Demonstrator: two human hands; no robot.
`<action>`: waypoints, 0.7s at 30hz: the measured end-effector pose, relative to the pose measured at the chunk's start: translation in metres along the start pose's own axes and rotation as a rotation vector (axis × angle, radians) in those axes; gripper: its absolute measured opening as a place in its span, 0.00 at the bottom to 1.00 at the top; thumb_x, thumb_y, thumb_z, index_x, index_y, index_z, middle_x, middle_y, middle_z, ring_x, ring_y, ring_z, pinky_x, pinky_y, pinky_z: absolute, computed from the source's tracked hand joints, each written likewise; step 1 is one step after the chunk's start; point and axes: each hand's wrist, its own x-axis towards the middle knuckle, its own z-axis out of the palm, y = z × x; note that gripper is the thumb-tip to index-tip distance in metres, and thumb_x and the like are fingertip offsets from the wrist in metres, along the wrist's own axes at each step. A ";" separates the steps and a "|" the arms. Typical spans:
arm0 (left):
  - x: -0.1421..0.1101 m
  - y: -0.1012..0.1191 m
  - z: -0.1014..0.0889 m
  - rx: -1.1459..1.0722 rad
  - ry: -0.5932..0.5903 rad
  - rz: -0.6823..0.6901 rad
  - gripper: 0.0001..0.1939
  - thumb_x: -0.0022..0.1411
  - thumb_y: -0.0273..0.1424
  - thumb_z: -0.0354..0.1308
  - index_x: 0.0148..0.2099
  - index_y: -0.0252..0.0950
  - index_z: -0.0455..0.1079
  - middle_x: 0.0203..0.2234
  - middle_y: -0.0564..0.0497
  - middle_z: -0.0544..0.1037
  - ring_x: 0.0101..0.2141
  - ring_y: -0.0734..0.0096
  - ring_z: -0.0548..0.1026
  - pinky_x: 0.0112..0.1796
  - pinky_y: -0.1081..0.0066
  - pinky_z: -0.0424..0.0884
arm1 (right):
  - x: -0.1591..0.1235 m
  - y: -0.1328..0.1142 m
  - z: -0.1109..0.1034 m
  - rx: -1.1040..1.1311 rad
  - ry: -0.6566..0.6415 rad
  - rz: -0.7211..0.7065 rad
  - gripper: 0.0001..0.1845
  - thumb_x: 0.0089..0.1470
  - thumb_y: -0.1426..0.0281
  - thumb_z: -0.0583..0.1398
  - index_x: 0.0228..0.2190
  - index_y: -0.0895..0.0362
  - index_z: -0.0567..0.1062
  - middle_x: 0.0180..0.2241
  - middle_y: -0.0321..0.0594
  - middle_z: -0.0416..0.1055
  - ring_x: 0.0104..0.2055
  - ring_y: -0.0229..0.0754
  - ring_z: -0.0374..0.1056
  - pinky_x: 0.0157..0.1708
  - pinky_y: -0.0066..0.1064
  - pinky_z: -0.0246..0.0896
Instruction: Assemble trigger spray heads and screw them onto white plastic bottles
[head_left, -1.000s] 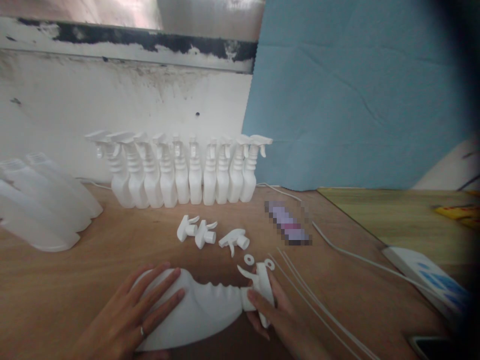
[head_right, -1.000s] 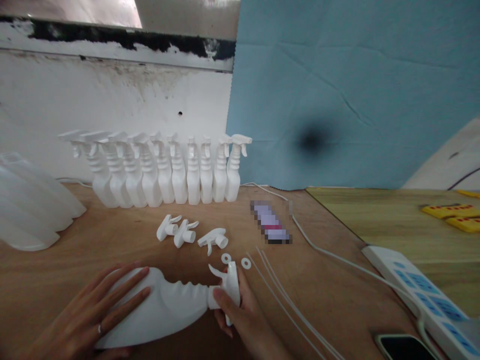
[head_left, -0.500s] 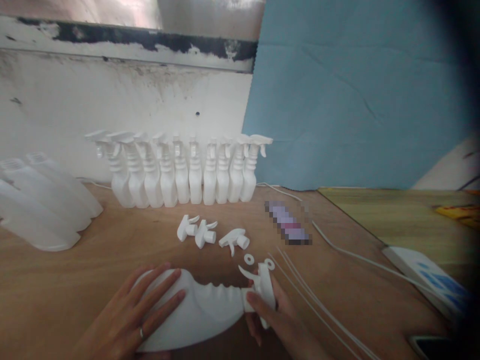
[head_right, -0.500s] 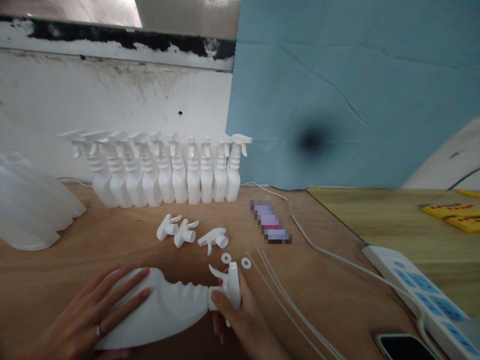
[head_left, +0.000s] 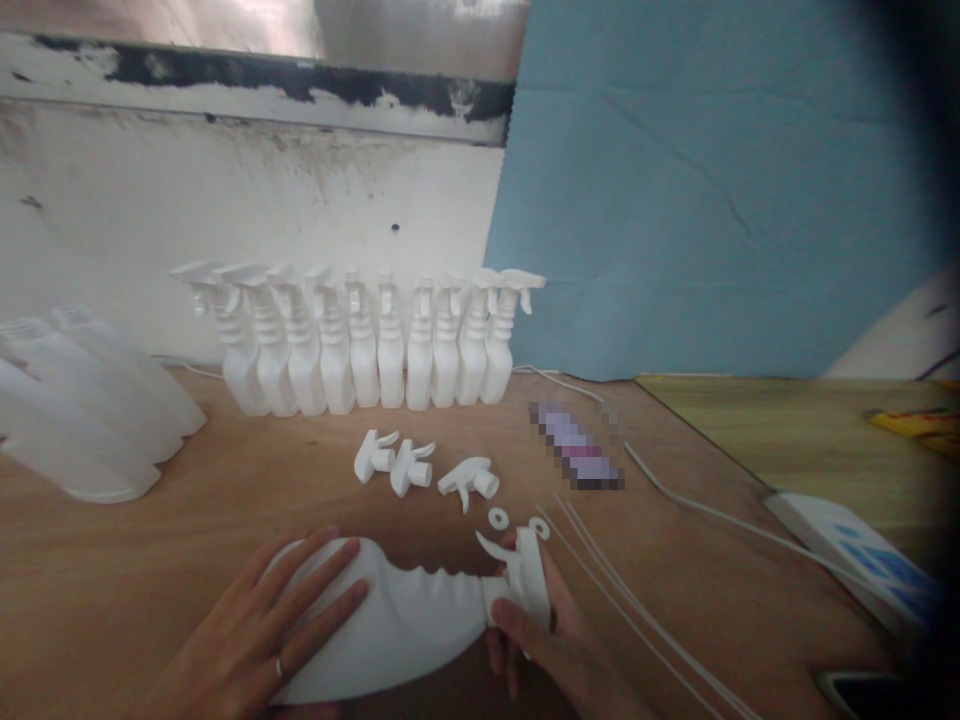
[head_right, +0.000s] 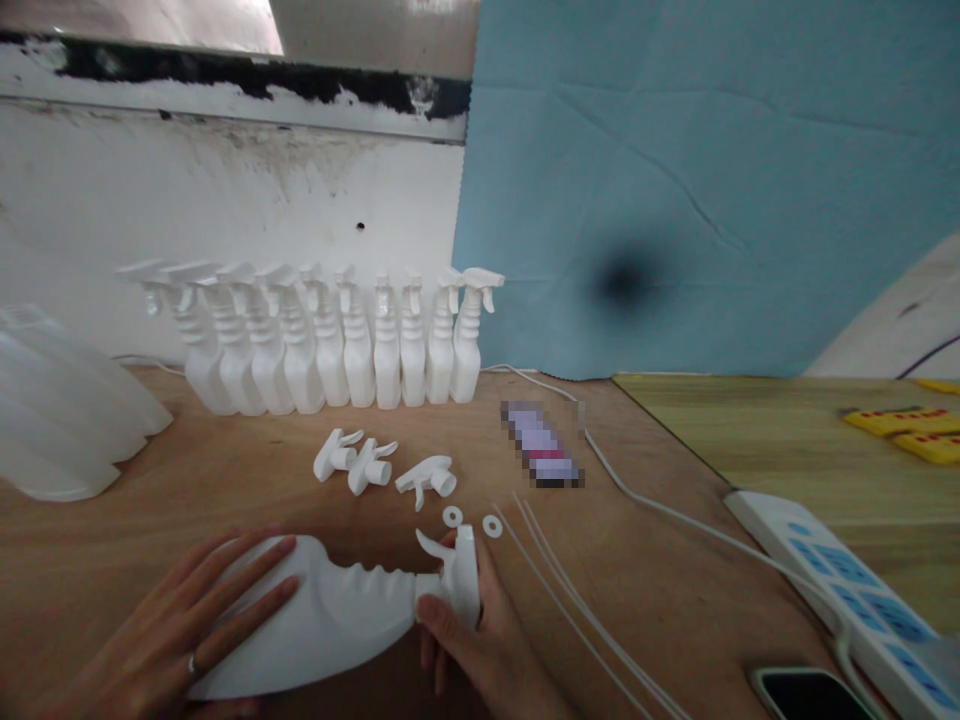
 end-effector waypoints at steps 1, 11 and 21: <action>0.000 0.000 0.000 0.000 0.009 -0.001 0.33 0.63 0.43 0.56 0.66 0.36 0.57 0.66 0.40 0.57 0.61 0.44 0.59 0.58 0.51 0.55 | 0.000 -0.001 0.000 0.000 0.000 -0.012 0.43 0.47 0.49 0.66 0.53 0.55 0.52 0.23 0.34 0.73 0.18 0.37 0.66 0.14 0.26 0.60; 0.000 0.000 -0.004 0.003 0.051 0.040 0.32 0.63 0.47 0.55 0.64 0.36 0.60 0.63 0.41 0.61 0.61 0.47 0.60 0.61 0.52 0.50 | -0.007 -0.012 0.002 -0.093 0.113 0.128 0.33 0.34 0.43 0.67 0.32 0.56 0.68 0.15 0.32 0.69 0.16 0.34 0.60 0.15 0.25 0.51; -0.002 0.002 0.002 -0.002 0.042 0.048 0.36 0.61 0.51 0.54 0.66 0.37 0.58 0.64 0.42 0.61 0.62 0.45 0.58 0.61 0.52 0.49 | -0.012 -0.011 0.006 -0.111 0.197 0.134 0.30 0.40 0.43 0.64 0.31 0.57 0.70 0.12 0.29 0.63 0.13 0.31 0.52 0.14 0.23 0.45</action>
